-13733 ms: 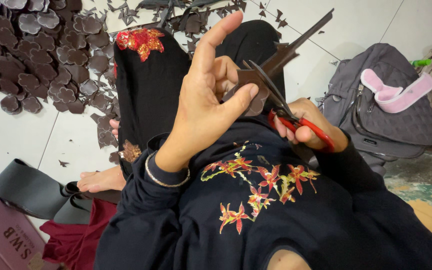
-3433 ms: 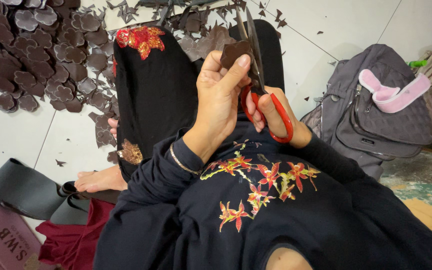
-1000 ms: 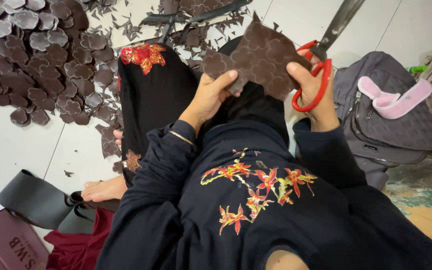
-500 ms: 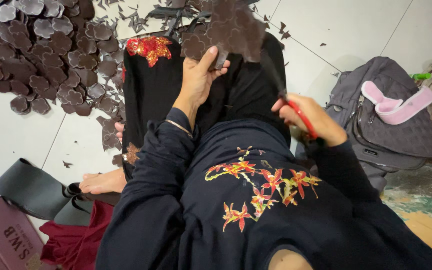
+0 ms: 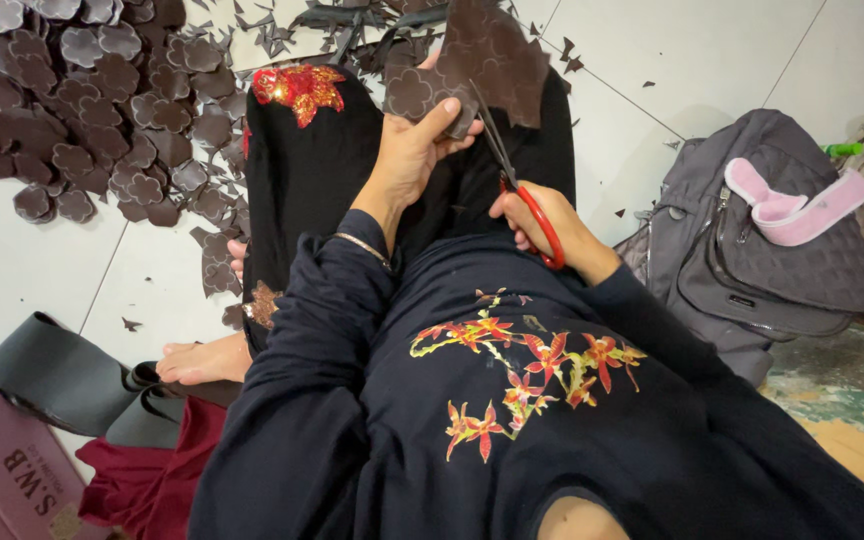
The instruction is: The person sits on the floor and uses red-handled scissors to cut flower-shaped pieces from a brown patterned sheet. They repeatedly trim the edges of each shape and place the finished pieces onto a growing pile on the floor.
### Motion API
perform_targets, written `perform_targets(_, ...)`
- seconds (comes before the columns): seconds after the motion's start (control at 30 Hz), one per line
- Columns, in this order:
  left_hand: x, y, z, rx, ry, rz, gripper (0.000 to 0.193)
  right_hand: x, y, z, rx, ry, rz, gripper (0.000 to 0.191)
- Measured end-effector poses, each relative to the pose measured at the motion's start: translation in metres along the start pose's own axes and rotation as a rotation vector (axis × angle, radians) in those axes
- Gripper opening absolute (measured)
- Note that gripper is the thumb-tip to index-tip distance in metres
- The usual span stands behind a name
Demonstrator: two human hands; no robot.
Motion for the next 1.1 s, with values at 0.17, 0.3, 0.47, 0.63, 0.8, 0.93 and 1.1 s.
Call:
perform_targets(0.17, 0.0, 0.0, -0.007, 0.043, -0.054, 0.008, 0.073, 0.002, -0.011, -0.005, 0.006, -0.113, 0.03, 0.047)
perform_targets(0.3, -0.004, 0.0, -0.011, 0.042, -0.066, -0.008, 0.074, 0.011, -0.014, -0.005, 0.012, -0.126, 0.078, 0.052)
perform_targets(0.47, -0.008, 0.003, -0.01, 0.013, -0.144, -0.023, 0.074, 0.022, -0.014, -0.007, 0.008, -0.129, 0.166, 0.06)
perform_targets(0.63, -0.01, 0.0, -0.007, 0.01, -0.171, -0.12, 0.044, 0.027, -0.013, -0.008, -0.017, -0.136, 0.223, 0.06)
perform_targets(0.8, -0.012, 0.0, -0.008, 0.017, -0.136, -0.174, 0.039, 0.025, -0.016, -0.01, -0.025, -0.181, 0.208, 0.062)
perform_targets(0.93, -0.009, 0.004, -0.012, 0.007, -0.12, -0.148, 0.052, 0.028, -0.015, -0.012, -0.021, -0.304, 0.221, 0.068)
perform_targets(1.1, -0.009, 0.008, -0.015, 0.03, -0.075, -0.127, 0.059, 0.037, -0.013, -0.011, 0.007, -0.273, 0.258, 0.067)
Point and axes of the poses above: each hand's wrist, its own y-axis away from the middle knuckle, its own z-axis out of the back of the hand, x = y × z, the point moved 10 cm from there along -y, towards the middle knuckle, and after that the axes turned 5 degrees about y, right-handed, at the moved point
